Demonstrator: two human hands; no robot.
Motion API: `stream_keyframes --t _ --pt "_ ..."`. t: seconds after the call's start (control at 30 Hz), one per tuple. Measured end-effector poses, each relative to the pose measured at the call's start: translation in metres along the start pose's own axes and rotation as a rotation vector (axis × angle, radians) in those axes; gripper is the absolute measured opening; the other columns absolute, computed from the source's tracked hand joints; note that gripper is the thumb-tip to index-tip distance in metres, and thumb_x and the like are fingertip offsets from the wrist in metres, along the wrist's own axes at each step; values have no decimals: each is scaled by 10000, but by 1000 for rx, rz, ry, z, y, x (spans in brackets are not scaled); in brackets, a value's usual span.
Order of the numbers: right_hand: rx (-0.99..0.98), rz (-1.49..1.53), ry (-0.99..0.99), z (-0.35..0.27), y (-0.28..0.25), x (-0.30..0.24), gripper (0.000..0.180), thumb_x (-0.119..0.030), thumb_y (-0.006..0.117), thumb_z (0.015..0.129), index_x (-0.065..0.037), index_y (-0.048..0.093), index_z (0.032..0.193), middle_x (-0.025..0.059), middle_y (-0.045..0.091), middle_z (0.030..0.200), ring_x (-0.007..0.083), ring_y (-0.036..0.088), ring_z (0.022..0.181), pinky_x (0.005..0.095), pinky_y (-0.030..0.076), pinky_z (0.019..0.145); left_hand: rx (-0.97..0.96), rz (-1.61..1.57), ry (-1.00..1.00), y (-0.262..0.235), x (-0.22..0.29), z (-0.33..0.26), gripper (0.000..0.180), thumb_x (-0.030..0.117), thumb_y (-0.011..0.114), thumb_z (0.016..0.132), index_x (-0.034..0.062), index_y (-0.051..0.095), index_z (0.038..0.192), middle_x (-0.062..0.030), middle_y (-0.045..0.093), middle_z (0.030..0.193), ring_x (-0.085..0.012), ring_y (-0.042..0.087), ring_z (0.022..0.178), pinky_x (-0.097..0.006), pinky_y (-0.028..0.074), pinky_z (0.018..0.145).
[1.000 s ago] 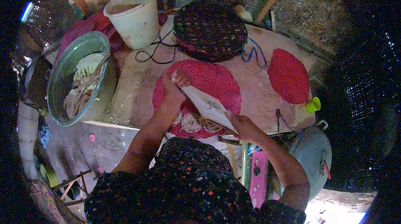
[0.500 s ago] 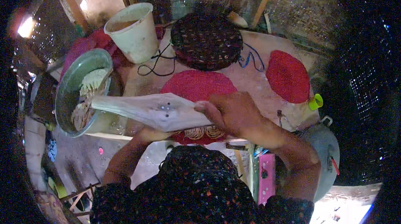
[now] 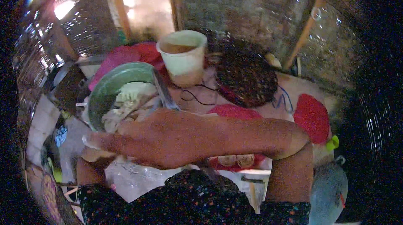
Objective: The person uses a manual press to extrude dough into spiral coils onto pink mesh discs, periodically refilling the press from a large tub.
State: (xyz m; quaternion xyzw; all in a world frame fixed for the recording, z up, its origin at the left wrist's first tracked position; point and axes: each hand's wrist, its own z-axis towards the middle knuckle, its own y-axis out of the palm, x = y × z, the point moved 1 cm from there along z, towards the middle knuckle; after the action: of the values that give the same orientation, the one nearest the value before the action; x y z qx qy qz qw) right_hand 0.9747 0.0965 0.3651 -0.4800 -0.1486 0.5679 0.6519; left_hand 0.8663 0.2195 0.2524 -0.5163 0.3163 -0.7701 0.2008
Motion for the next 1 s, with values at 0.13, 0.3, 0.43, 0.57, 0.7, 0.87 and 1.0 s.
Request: stream_keyframes --t 0.13,0.3,0.43,0.57,0.7,0.87,1.0 --pt "359 -44 91 74 -24 37 302 -98 511 799 -10 399 1066 156 519 831 281 556 743 370 452 648 221 391 -139 -56 29 -45 300 171 573 688 44 613 957 -149 616 921 -294 599 790 -384 480 692" --pt "762 148 421 129 -39 146 236 -67 423 858 -83 383 1090 6 414 596 104 420 414 274 351 360 427 1026 -846 -105 83 -94 213 135 591 619 31 628 802 -184 602 669 -375 598 635 -424 488 571" --pt "752 364 661 134 -19 188 296 -62 462 828 -73 392 1116 12 425 602 96 415 451 271 343 375 514 1251 -801 -105 51 -182 293 133 624 612 20 609 882 -177 613 761 -316 613 723 -391 487 611" --pt "1053 425 671 101 -25 247 210 -102 482 836 -95 422 1038 9 437 624 104 410 449 271 361 387 1084 887 -724 -92 7 -254 371 137 653 661 9 582 1003 -144 621 906 -224 606 842 -338 476 713" --pt "1434 870 442 90 11 301 120 -161 465 867 -94 430 960 6 411 609 128 431 473 293 408 421 1467 -482 -405 -76 -45 -280 307 139 617 772 25 572 1053 -84 620 921 -169 585 811 -305 470 704" --pt "1534 1025 559 108 106 353 259 -283 417 895 -42 495 950 80 566 788 218 558 680 350 478 624 1769 -449 -399 -102 -56 -245 274 179 544 842 -16 533 1033 -103 597 946 -201 575 802 -302 459 744" --pt "466 439 880 93 153 335 389 -318 472 858 -15 485 1101 183 590 930 319 577 848 424 454 770 1913 -173 201 -159 -44 -262 322 243 497 831 -6 526 1032 -112 560 953 -190 562 838 -320 490 637"
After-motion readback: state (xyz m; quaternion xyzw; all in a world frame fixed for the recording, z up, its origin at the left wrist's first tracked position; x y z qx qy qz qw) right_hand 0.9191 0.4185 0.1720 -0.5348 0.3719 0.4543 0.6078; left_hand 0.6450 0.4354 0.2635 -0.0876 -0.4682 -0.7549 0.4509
